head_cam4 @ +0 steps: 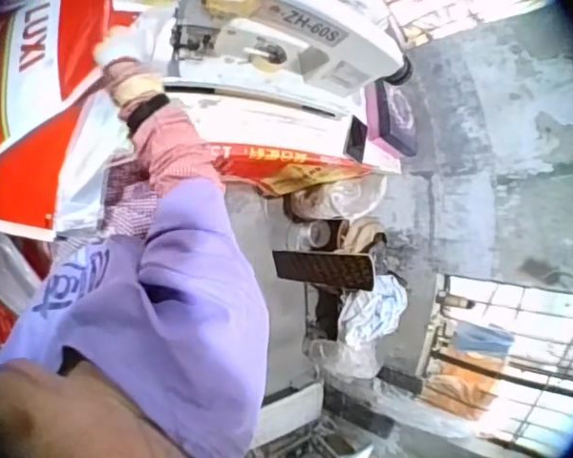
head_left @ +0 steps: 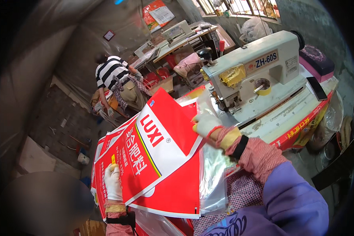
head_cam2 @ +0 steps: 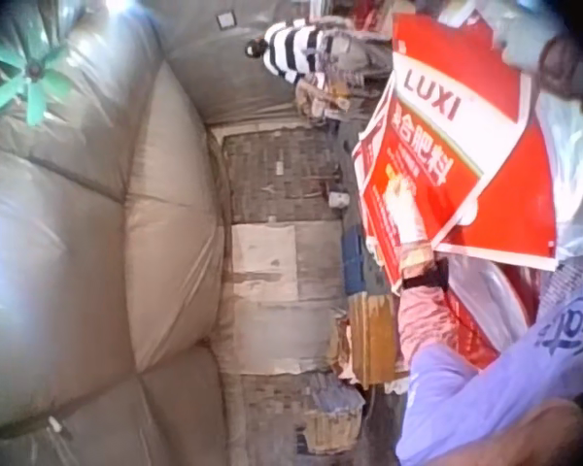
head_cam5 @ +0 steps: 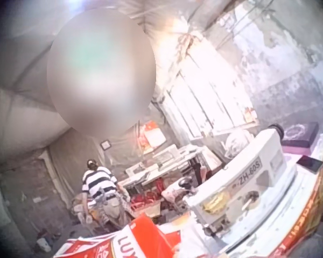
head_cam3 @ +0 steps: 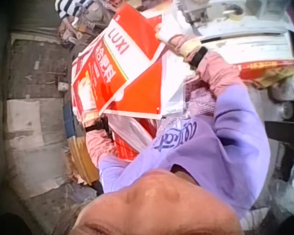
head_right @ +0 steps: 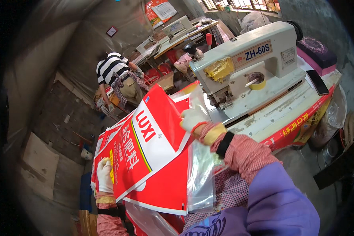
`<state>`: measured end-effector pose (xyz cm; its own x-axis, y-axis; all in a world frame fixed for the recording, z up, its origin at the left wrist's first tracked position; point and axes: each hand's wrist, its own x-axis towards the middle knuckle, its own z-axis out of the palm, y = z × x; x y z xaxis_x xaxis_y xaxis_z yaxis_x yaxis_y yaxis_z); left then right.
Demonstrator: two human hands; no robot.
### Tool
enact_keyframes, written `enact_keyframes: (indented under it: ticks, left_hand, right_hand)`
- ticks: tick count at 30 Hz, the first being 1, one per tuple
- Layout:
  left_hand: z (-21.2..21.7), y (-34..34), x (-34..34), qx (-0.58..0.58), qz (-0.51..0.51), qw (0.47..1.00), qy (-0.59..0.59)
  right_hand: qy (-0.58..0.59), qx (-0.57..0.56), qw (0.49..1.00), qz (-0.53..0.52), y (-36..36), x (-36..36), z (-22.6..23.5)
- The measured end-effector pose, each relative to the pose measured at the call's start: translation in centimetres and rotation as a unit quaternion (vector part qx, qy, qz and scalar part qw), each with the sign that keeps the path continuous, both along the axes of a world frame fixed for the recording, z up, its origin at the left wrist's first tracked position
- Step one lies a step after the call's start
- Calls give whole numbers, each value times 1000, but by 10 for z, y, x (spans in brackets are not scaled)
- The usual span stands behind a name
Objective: The worker is inserting plastic liners into large red and white woven fertilizer bags.
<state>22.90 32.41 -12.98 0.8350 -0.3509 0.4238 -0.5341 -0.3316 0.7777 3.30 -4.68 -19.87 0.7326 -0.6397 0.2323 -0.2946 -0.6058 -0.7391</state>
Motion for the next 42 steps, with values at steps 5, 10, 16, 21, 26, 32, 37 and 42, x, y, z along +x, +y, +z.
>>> enact_keyframes:
  ticks: [5, 10, 16, 21, 26, 32, 37, 42]
  left_hand:
    - [44, -98, -50, 66, -107, 985, 114]
    - [25, -188, -56, 331, -138, 922, -149]
    - [31, -194, -34, 427, -128, 893, -67]
    - [98, -168, -31, 284, -153, 946, 40]
    - [116, -178, -62, 266, -186, 941, 89]
    - [26, -175, -27, 297, -118, 947, 2]
    - [-47, -187, -32, 237, -103, 955, 149]
    - [-73, -167, -9, 69, -1, 996, 57]
  right_hand:
    - [-98, -118, 973, 173, 87, -11, 50]
    - [-92, -126, 941, 299, 137, -24, 51]
    - [-193, -53, 935, 293, 115, -68, 35]
    - [-196, -20, 966, 167, 68, -96, -5]
    - [-171, 199, 954, 146, 55, -71, -29]
    - [-56, 320, 939, 112, 35, -25, -4]
    - [4, 225, 957, 183, 50, 2, -46]
    - [42, 145, 976, 155, 57, -8, -23]
